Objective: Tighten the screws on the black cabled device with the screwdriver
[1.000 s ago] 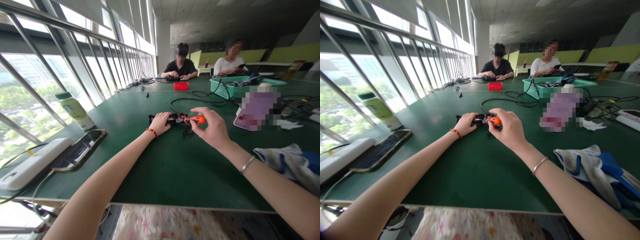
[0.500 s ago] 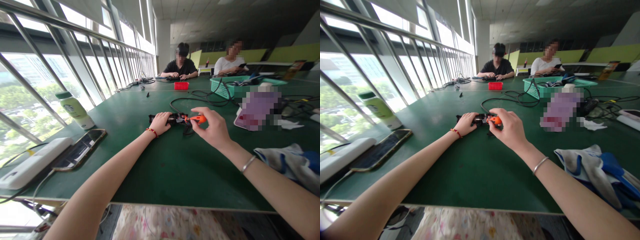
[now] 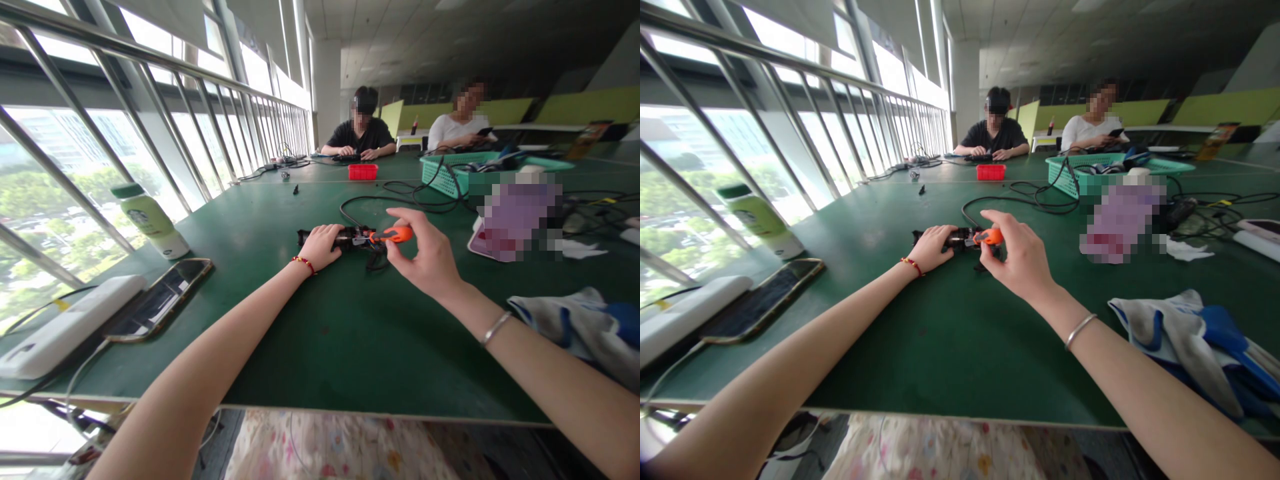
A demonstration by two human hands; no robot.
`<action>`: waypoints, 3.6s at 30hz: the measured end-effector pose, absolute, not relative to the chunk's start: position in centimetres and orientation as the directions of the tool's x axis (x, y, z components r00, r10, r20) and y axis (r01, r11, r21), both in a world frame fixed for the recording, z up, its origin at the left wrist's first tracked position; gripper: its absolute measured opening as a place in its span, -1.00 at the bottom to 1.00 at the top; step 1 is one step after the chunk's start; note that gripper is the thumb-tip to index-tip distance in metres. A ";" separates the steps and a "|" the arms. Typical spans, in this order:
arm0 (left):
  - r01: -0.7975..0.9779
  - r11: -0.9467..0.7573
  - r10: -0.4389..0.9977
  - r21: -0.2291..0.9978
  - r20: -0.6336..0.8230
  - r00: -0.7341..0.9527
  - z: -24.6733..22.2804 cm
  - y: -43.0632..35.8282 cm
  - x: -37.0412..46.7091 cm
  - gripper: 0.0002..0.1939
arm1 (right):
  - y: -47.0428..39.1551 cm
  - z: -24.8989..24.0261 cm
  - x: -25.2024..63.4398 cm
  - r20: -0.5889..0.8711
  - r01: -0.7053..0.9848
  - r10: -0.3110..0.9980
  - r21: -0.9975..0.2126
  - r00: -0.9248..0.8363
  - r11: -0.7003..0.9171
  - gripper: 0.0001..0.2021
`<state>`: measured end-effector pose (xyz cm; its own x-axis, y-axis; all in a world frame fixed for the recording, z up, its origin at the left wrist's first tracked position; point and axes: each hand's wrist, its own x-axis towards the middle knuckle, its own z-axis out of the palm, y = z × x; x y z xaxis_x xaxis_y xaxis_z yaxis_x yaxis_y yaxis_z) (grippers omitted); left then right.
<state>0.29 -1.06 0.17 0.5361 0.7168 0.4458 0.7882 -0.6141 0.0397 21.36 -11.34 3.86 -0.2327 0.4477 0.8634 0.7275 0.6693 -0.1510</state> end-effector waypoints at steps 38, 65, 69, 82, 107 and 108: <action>0.787 -0.613 0.727 0.066 0.435 0.530 0.1 -1.0 0.3 -0.53 | -11.4 4.1 21.0 0.883 0.773 0.429 -0.134 -0.191 0.620 -0.78; 0.787 -0.616 0.718 0.042 0.440 0.539 0.2 -1.0 0.3 -0.54 | -11.3 4.0 21.2 0.895 0.789 0.395 -0.086 -0.207 0.609 -0.71; 0.787 -0.615 0.719 0.047 0.442 0.536 0.1 -1.0 0.3 -0.54 | -11.2 3.9 21.2 0.883 0.824 0.448 -0.147 -0.139 0.547 -0.80; 0.791 -0.611 0.723 0.040 0.436 0.536 0.2 -1.1 0.3 -0.53 | -11.3 3.8 21.1 0.896 0.800 0.394 -0.079 -0.204 0.594 -0.76; 0.792 -0.609 0.725 0.043 0.436 0.534 0.1 -0.9 0.3 -0.54 | -11.4 4.1 21.2 0.894 0.756 0.386 -0.089 -0.226 0.649 -0.66; 0.790 -0.611 0.724 0.045 0.437 0.534 0.1 -0.9 0.3 -0.54 | -11.4 4.1 21.2 0.894 0.753 0.383 -0.085 -0.232 0.653 -0.66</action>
